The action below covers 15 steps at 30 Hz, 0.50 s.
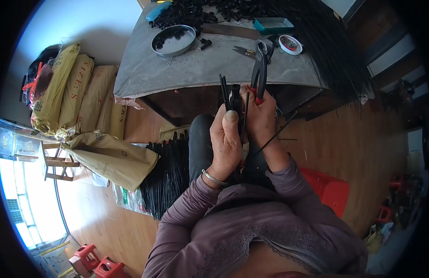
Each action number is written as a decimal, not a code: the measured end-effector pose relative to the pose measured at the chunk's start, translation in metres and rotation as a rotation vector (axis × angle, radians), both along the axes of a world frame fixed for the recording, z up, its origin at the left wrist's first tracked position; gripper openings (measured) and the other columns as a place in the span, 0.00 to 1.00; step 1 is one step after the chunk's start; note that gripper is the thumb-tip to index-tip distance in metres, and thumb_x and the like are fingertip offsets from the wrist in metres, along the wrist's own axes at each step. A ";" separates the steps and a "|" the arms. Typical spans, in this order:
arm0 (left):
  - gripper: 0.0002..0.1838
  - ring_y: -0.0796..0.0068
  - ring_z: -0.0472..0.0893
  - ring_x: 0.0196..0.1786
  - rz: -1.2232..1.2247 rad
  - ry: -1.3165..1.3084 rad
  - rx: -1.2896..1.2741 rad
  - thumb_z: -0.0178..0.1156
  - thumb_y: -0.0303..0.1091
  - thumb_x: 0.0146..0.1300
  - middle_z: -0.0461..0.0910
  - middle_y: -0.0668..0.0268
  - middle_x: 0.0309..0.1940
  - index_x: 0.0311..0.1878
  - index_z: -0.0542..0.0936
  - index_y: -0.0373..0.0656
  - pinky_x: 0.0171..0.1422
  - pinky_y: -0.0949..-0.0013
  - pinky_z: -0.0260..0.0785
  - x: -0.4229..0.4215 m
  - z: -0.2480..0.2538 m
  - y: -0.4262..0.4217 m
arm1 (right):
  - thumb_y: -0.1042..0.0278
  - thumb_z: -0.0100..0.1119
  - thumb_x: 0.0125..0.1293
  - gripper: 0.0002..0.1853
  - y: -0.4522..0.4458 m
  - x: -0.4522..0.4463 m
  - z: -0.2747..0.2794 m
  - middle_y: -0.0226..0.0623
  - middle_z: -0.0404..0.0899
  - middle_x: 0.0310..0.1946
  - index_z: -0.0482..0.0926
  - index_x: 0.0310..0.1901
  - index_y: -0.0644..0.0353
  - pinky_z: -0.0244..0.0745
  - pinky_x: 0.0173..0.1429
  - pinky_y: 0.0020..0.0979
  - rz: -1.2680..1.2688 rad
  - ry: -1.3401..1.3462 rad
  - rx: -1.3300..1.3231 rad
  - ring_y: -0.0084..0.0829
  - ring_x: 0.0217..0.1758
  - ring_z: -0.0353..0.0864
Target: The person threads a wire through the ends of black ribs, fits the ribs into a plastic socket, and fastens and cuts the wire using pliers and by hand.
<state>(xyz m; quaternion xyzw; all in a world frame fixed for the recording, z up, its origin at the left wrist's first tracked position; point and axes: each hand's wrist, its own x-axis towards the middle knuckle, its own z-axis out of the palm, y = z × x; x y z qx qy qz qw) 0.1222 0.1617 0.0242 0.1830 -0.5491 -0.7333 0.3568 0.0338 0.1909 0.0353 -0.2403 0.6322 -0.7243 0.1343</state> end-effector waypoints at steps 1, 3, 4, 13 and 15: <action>0.25 0.90 0.62 0.21 0.014 -0.014 -0.004 0.43 0.56 0.73 0.66 0.77 0.20 0.41 0.75 0.41 0.22 0.81 0.52 0.000 0.000 -0.001 | 0.59 0.59 0.68 0.14 0.000 0.001 -0.001 0.24 0.75 0.23 0.79 0.36 0.65 0.64 0.27 0.18 0.008 0.073 -0.040 0.13 0.24 0.70; 0.26 0.89 0.63 0.20 0.011 -0.005 0.023 0.41 0.57 0.73 0.66 0.77 0.19 0.40 0.75 0.40 0.22 0.81 0.52 0.000 0.002 -0.004 | 0.59 0.58 0.69 0.13 0.006 -0.003 0.003 0.23 0.74 0.23 0.79 0.38 0.63 0.63 0.27 0.19 0.085 -0.004 0.052 0.13 0.24 0.69; 0.27 0.89 0.63 0.19 0.004 0.006 0.046 0.40 0.57 0.73 0.67 0.76 0.18 0.39 0.75 0.40 0.22 0.80 0.52 0.001 0.001 -0.006 | 0.60 0.58 0.69 0.12 0.010 -0.007 0.003 0.22 0.73 0.23 0.79 0.40 0.61 0.62 0.28 0.19 0.159 -0.081 0.140 0.13 0.25 0.68; 0.35 0.87 0.64 0.19 -0.032 -0.065 0.029 0.29 0.57 0.75 0.67 0.75 0.16 0.58 0.74 0.34 0.24 0.80 0.55 0.004 -0.004 -0.022 | 0.61 0.58 0.69 0.10 0.031 -0.019 -0.013 0.25 0.74 0.25 0.77 0.39 0.61 0.65 0.27 0.20 0.530 -0.337 0.010 0.16 0.24 0.71; 0.36 0.87 0.64 0.19 -0.030 -0.092 0.002 0.29 0.57 0.75 0.68 0.75 0.16 0.57 0.75 0.34 0.25 0.80 0.55 0.004 -0.008 -0.022 | 0.62 0.57 0.69 0.10 0.035 -0.006 -0.006 0.26 0.74 0.25 0.76 0.38 0.61 0.66 0.27 0.20 0.503 -0.302 0.070 0.17 0.24 0.73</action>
